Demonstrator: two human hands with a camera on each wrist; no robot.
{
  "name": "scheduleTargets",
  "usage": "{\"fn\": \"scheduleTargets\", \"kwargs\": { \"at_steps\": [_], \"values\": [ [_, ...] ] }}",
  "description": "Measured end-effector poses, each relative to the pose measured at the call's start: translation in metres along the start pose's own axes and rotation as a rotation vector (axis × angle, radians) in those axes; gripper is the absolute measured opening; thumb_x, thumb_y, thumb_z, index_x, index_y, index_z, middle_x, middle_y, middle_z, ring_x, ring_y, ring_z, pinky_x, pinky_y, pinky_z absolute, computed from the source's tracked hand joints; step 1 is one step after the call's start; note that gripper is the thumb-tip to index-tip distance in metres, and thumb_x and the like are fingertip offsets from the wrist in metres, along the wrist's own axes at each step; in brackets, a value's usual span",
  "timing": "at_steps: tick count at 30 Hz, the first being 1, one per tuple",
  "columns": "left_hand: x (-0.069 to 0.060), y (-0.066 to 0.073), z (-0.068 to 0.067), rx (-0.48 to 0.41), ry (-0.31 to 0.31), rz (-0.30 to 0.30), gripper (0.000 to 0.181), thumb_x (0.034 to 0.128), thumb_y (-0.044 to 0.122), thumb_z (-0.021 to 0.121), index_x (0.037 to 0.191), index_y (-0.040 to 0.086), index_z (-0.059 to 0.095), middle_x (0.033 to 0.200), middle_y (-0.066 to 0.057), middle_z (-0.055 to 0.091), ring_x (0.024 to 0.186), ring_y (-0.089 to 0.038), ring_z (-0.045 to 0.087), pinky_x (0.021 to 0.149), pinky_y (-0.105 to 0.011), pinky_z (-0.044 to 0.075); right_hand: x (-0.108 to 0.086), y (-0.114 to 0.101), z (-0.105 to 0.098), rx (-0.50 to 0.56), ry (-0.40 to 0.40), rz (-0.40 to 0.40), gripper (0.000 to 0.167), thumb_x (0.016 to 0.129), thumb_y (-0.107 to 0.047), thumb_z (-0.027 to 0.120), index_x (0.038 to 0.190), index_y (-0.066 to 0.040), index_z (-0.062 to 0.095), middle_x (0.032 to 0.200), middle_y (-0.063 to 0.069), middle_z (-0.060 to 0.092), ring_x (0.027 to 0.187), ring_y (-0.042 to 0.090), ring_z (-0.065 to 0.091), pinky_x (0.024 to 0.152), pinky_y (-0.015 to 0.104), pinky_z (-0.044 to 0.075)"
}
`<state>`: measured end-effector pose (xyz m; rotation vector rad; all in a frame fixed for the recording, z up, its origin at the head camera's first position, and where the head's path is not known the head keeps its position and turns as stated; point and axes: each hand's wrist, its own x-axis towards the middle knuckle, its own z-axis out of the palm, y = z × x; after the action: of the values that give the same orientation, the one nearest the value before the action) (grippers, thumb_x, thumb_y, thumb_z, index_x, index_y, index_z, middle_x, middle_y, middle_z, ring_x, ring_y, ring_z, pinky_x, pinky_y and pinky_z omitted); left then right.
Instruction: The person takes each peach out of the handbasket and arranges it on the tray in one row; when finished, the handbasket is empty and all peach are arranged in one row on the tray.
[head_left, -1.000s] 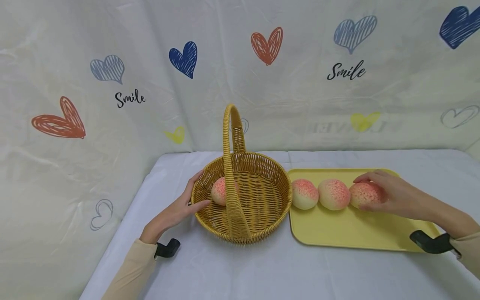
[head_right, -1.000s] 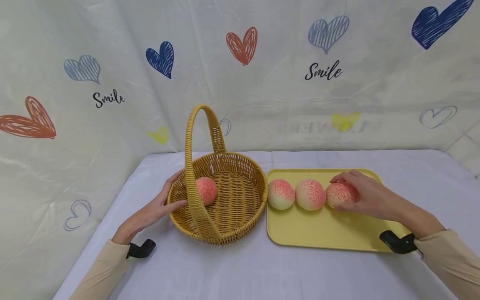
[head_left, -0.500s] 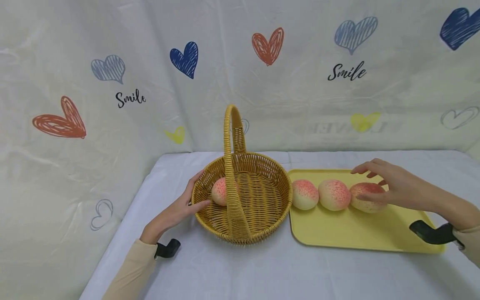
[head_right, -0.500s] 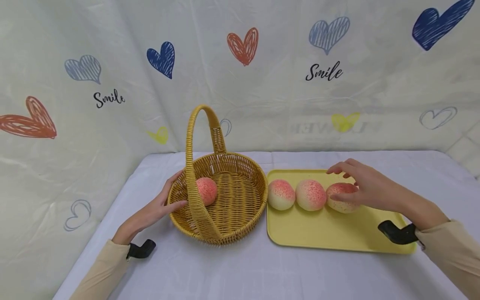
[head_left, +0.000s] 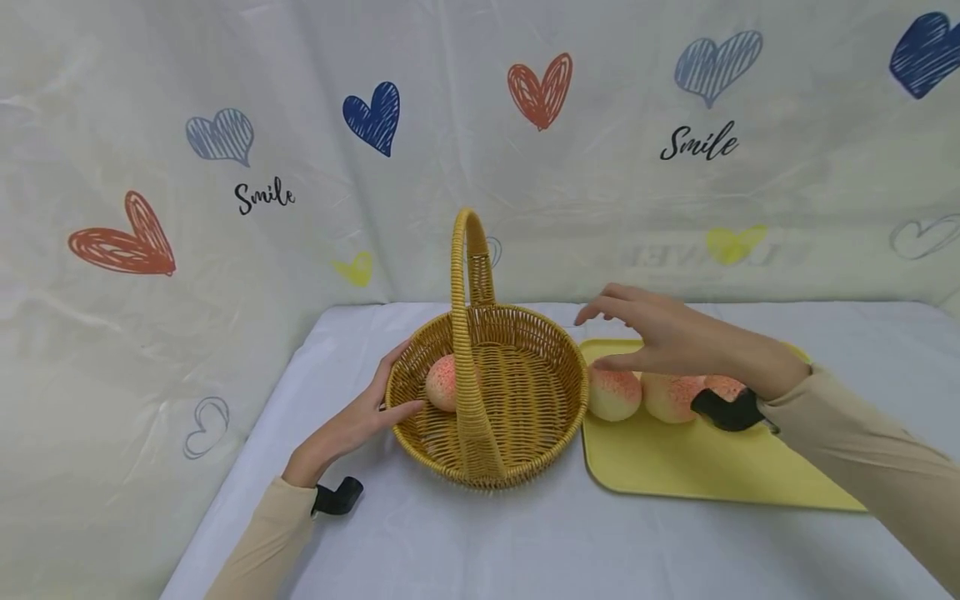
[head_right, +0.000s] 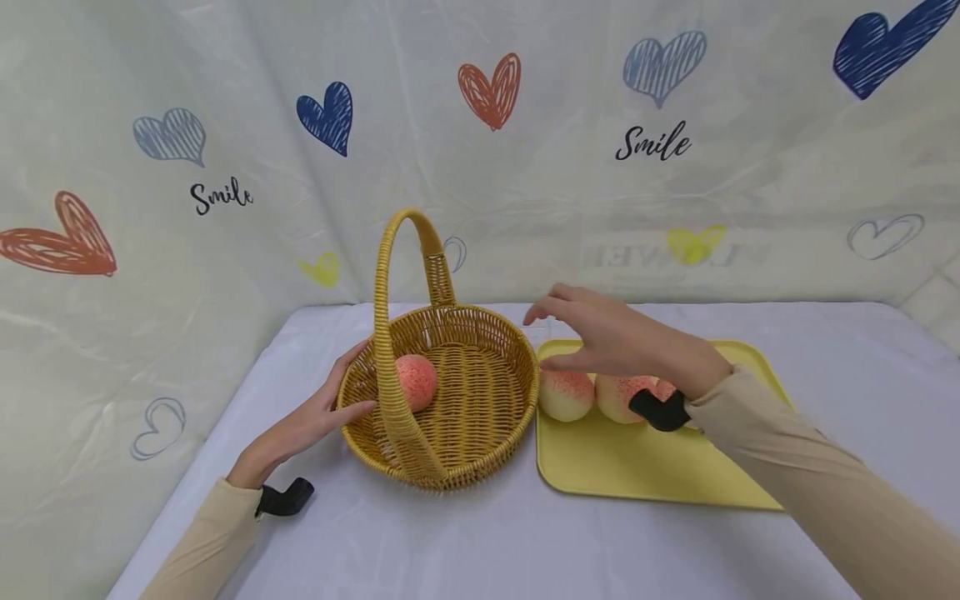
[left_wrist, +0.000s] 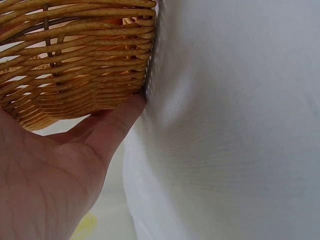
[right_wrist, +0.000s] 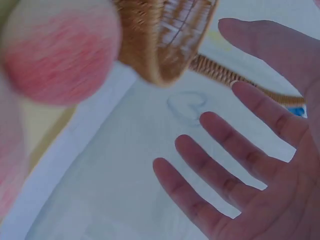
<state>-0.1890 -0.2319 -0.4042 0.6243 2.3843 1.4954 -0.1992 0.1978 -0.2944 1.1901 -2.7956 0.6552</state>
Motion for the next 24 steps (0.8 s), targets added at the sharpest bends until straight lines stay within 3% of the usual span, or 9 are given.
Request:
{"fn": "scheduleTargets", "kwargs": {
  "at_steps": [10,19,24],
  "values": [
    [0.001,-0.001,-0.001,-0.001,0.004,-0.021,0.091,0.1029,0.031,0.066,0.168,0.034,0.003,0.174,-0.005,0.002,0.158,-0.039,0.015,0.122,-0.061,0.021,0.076,-0.033,0.035,0.058,-0.138,-0.187,0.044,0.093,-0.02,0.082,0.131,-0.01,0.064,0.131,0.008,0.058,0.125,0.03,0.059,0.104,0.049,0.049],
    [-0.001,0.0,0.0,-0.002,0.001,-0.034,0.091,0.1029,0.03,0.066,0.167,0.037,0.002,0.174,-0.006,0.003,0.157,-0.039,0.019,0.121,-0.059,0.024,0.115,-0.051,0.065,0.065,-0.236,-0.267,0.051,0.094,-0.025,0.081,0.137,-0.005,0.063,0.14,0.01,0.057,0.132,0.027,0.053,0.112,0.044,0.043],
    [0.0,0.0,0.0,0.008,0.0,-0.017,0.09,0.1036,0.03,0.065,0.167,0.036,0.002,0.174,-0.006,0.002,0.158,-0.036,0.018,0.122,-0.058,0.022,0.13,-0.06,0.079,0.087,-0.314,-0.328,0.043,0.099,-0.026,0.075,0.135,-0.003,0.067,0.133,0.008,0.065,0.128,0.025,0.056,0.112,0.039,0.043]
  ]
}}
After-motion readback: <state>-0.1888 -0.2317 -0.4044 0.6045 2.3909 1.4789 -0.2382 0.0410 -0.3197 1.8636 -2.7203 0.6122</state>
